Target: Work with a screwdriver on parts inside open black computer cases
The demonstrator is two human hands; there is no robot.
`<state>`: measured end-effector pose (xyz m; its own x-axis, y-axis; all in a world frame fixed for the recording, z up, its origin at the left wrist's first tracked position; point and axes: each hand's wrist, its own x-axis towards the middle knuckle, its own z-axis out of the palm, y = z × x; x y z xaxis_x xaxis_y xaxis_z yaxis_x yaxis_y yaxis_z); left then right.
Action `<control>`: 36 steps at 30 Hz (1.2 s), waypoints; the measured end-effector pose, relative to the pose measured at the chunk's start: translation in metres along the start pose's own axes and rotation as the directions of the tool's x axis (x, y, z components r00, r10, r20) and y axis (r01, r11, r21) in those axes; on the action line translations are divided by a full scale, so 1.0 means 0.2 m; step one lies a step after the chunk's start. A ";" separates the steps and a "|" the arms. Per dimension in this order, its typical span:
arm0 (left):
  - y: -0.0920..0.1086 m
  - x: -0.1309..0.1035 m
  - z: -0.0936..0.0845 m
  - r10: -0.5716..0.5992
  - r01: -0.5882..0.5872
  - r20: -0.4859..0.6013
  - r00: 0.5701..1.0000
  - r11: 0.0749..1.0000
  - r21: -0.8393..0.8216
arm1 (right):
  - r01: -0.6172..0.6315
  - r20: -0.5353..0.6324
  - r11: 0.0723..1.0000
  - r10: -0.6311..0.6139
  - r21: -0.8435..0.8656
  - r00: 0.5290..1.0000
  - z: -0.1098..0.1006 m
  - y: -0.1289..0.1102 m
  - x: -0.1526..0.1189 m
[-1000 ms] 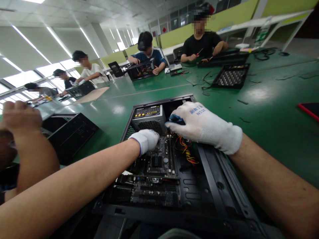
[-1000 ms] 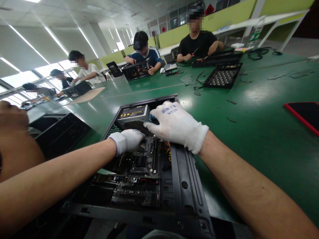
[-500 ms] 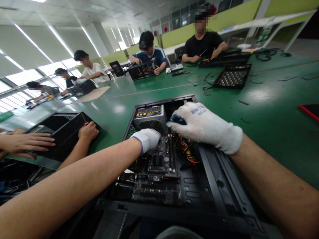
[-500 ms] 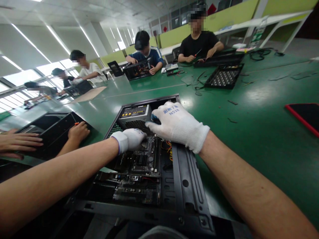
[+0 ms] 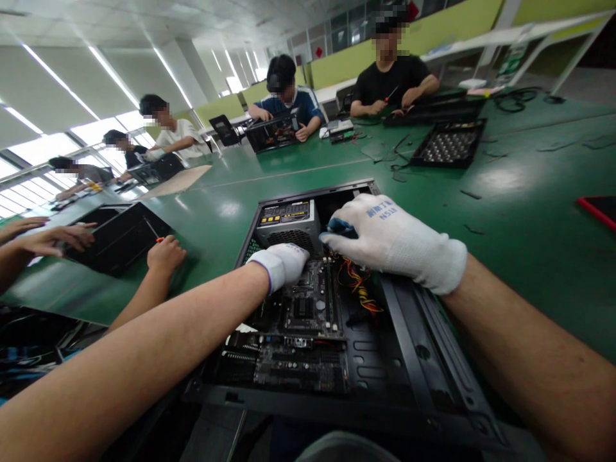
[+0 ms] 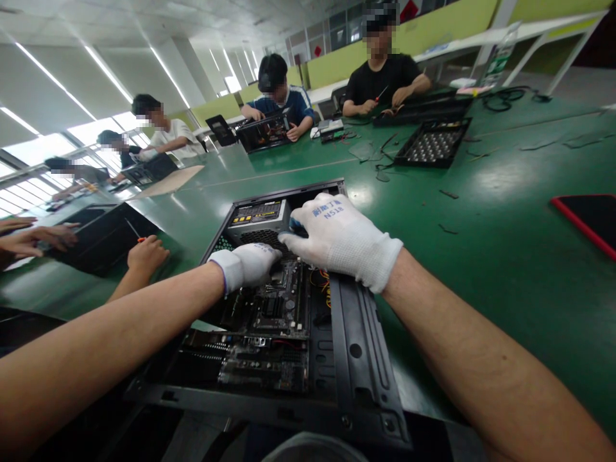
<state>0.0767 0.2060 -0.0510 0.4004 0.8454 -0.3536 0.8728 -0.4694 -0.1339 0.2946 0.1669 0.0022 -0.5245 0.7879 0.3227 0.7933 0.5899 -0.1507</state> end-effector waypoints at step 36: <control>0.08 -0.13 -0.15 0.115 -0.122 -0.049 0.992 0.978 -0.170 | -0.340 -0.182 0.840 0.446 0.422 0.876 0.05 0.08 -0.27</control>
<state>0.0887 0.1847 -0.0168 0.5117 0.7970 -0.3208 0.8519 -0.5190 0.0693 0.3329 0.1366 -0.0273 -0.0494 0.9213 0.3857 0.7144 0.3025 -0.6310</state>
